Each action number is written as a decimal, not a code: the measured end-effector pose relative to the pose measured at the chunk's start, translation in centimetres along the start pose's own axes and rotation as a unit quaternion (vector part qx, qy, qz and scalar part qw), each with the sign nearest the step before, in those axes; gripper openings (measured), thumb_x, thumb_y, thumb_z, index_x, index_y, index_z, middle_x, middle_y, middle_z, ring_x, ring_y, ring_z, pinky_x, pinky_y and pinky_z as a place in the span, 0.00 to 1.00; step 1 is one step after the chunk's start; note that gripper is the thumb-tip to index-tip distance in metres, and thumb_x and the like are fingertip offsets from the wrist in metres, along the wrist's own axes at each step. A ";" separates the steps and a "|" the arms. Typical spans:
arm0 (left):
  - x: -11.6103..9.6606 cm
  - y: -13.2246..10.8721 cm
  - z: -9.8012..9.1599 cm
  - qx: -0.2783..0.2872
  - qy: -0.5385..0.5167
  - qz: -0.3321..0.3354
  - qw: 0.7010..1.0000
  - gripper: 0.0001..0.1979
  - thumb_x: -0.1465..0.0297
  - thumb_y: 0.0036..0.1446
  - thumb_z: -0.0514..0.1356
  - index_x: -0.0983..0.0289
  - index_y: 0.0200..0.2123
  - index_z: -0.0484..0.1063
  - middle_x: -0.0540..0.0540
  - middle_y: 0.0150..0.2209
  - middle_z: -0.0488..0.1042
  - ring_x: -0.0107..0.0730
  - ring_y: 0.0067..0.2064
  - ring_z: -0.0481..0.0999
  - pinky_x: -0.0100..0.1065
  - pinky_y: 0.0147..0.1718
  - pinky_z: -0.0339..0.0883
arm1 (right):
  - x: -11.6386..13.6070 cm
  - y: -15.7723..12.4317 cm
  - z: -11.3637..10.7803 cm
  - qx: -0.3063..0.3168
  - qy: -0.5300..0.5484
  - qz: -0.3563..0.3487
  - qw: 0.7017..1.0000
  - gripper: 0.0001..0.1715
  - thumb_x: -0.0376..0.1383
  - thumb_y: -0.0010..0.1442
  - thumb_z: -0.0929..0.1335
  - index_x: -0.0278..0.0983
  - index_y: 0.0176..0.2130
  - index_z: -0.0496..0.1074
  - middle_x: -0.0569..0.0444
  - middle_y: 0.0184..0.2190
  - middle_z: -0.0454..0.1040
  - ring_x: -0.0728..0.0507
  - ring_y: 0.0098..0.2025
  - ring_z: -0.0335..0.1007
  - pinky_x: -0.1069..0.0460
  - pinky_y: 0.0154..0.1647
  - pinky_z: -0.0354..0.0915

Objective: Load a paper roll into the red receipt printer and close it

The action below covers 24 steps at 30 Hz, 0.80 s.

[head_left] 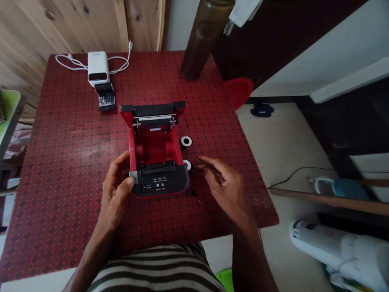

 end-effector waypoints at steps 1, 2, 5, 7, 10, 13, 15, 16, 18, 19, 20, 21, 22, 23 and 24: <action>0.0 0.0 0.0 -0.001 0.000 -0.002 1.000 0.26 0.57 0.73 0.66 0.51 0.72 0.77 0.56 0.67 0.81 0.47 0.61 0.83 0.45 0.58 0.78 | -0.2 0.7 -0.4 -0.014 -0.007 0.000 1.000 0.18 0.33 0.74 0.68 0.44 0.57 0.84 0.50 0.49 0.90 0.38 0.49 0.89 0.39 0.55 0.83; 0.0 -0.1 0.0 -0.002 0.000 -0.004 1.000 0.26 0.57 0.73 0.66 0.51 0.72 0.77 0.56 0.67 0.80 0.47 0.61 0.83 0.45 0.58 0.78 | -0.3 1.6 -0.6 -0.025 -0.013 -0.002 1.000 0.16 0.35 0.74 0.69 0.44 0.55 0.85 0.49 0.49 0.90 0.38 0.48 0.89 0.39 0.54 0.83; -0.1 -0.2 0.0 -0.004 -0.001 -0.007 1.000 0.27 0.56 0.73 0.67 0.51 0.71 0.77 0.56 0.67 0.80 0.47 0.60 0.83 0.45 0.57 0.78 | -0.7 4.7 0.3 -0.010 -0.006 -0.011 1.000 0.18 0.38 0.70 0.73 0.44 0.58 0.83 0.47 0.53 0.88 0.36 0.49 0.87 0.37 0.53 0.82; -0.2 -0.2 -0.1 -0.004 0.001 -0.007 1.000 0.27 0.56 0.73 0.67 0.51 0.71 0.77 0.56 0.67 0.81 0.47 0.60 0.83 0.45 0.56 0.78 | -0.7 6.5 2.0 0.031 0.007 -0.026 0.999 0.24 0.38 0.66 0.75 0.45 0.61 0.81 0.46 0.58 0.86 0.34 0.53 0.86 0.35 0.56 0.81; -0.3 -0.1 -0.2 -0.009 0.011 -0.007 1.000 0.27 0.56 0.72 0.68 0.52 0.71 0.77 0.56 0.65 0.82 0.47 0.59 0.84 0.46 0.57 0.78 | -0.5 8.3 4.2 0.066 0.012 -0.054 0.996 0.23 0.36 0.63 0.75 0.46 0.57 0.82 0.47 0.57 0.87 0.32 0.60 0.83 0.33 0.64 0.76; -0.4 0.0 -0.3 -0.014 0.018 -0.007 1.000 0.27 0.56 0.71 0.68 0.53 0.70 0.78 0.57 0.65 0.83 0.48 0.59 0.85 0.46 0.57 0.78 | -0.5 8.8 4.7 0.058 0.016 -0.056 0.997 0.17 0.35 0.62 0.73 0.45 0.51 0.82 0.49 0.52 0.88 0.33 0.56 0.84 0.33 0.63 0.76; -0.4 0.0 -0.2 -0.011 0.017 -0.006 1.000 0.28 0.56 0.71 0.68 0.53 0.71 0.77 0.57 0.66 0.83 0.48 0.59 0.85 0.46 0.55 0.79 | -0.5 8.8 3.9 0.042 0.019 -0.050 0.998 0.18 0.35 0.62 0.71 0.45 0.52 0.81 0.49 0.52 0.87 0.34 0.55 0.84 0.34 0.62 0.76; -0.4 0.1 -0.1 -0.010 0.016 -0.006 1.000 0.28 0.56 0.71 0.68 0.53 0.71 0.77 0.57 0.65 0.83 0.48 0.59 0.85 0.46 0.55 0.79 | -0.3 8.8 3.2 0.029 0.022 -0.048 0.998 0.19 0.34 0.62 0.70 0.44 0.53 0.80 0.49 0.53 0.87 0.34 0.55 0.84 0.34 0.62 0.76; -0.4 0.0 -0.1 -0.010 0.014 -0.010 1.000 0.28 0.56 0.71 0.68 0.53 0.71 0.77 0.57 0.65 0.83 0.49 0.59 0.85 0.46 0.56 0.79 | 0.6 8.5 1.2 -0.005 0.025 -0.050 0.998 0.21 0.33 0.61 0.70 0.44 0.54 0.80 0.50 0.53 0.87 0.35 0.56 0.84 0.35 0.62 0.76; -0.3 0.0 -0.1 -0.010 0.012 -0.013 1.000 0.28 0.56 0.71 0.68 0.53 0.71 0.77 0.57 0.65 0.83 0.49 0.59 0.84 0.46 0.56 0.79 | 1.3 8.3 0.1 -0.022 0.028 -0.055 0.998 0.22 0.32 0.61 0.69 0.44 0.53 0.80 0.51 0.53 0.87 0.36 0.56 0.84 0.37 0.62 0.77; -0.2 0.0 -0.1 -0.009 0.010 -0.016 1.000 0.28 0.56 0.71 0.68 0.53 0.72 0.76 0.57 0.65 0.83 0.48 0.59 0.84 0.46 0.57 0.78 | 2.2 8.1 -0.9 -0.036 0.030 -0.058 0.997 0.21 0.31 0.61 0.70 0.44 0.53 0.80 0.51 0.53 0.87 0.37 0.57 0.84 0.38 0.62 0.77; -0.2 -0.1 -0.1 -0.009 0.009 -0.018 1.000 0.29 0.56 0.72 0.67 0.53 0.72 0.76 0.56 0.65 0.82 0.48 0.59 0.84 0.46 0.57 0.78 | 3.2 7.9 -1.8 -0.043 0.034 -0.061 0.997 0.21 0.31 0.62 0.70 0.45 0.53 0.79 0.52 0.54 0.87 0.37 0.58 0.85 0.39 0.62 0.78; -0.1 -0.1 -0.1 -0.009 0.008 -0.020 1.000 0.29 0.56 0.72 0.67 0.53 0.72 0.76 0.57 0.66 0.82 0.48 0.59 0.84 0.46 0.58 0.78 | 4.3 7.6 -2.5 -0.046 0.045 -0.062 0.996 0.20 0.31 0.63 0.71 0.45 0.53 0.78 0.52 0.54 0.87 0.37 0.58 0.85 0.40 0.62 0.79; 0.0 -0.1 -0.1 -0.009 0.008 -0.021 1.000 0.29 0.56 0.72 0.67 0.53 0.72 0.76 0.57 0.66 0.82 0.48 0.60 0.83 0.46 0.58 0.77 | 5.3 7.3 -3.0 -0.044 0.062 -0.057 0.995 0.20 0.32 0.64 0.71 0.46 0.55 0.76 0.52 0.55 0.87 0.37 0.59 0.85 0.40 0.62 0.79; 0.0 -0.2 -0.1 -0.010 0.008 -0.021 1.000 0.29 0.56 0.72 0.67 0.53 0.72 0.76 0.57 0.67 0.81 0.49 0.60 0.83 0.47 0.59 0.77 | 6.4 6.9 -3.3 -0.037 0.086 -0.056 0.994 0.21 0.32 0.64 0.72 0.47 0.55 0.75 0.52 0.55 0.87 0.37 0.59 0.85 0.41 0.60 0.81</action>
Point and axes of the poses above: each hand's wrist, its own y-axis towards the middle knuckle, its own z-axis out of the palm, x = y × z, the point moved 6 cm from there along y, towards the middle knuckle
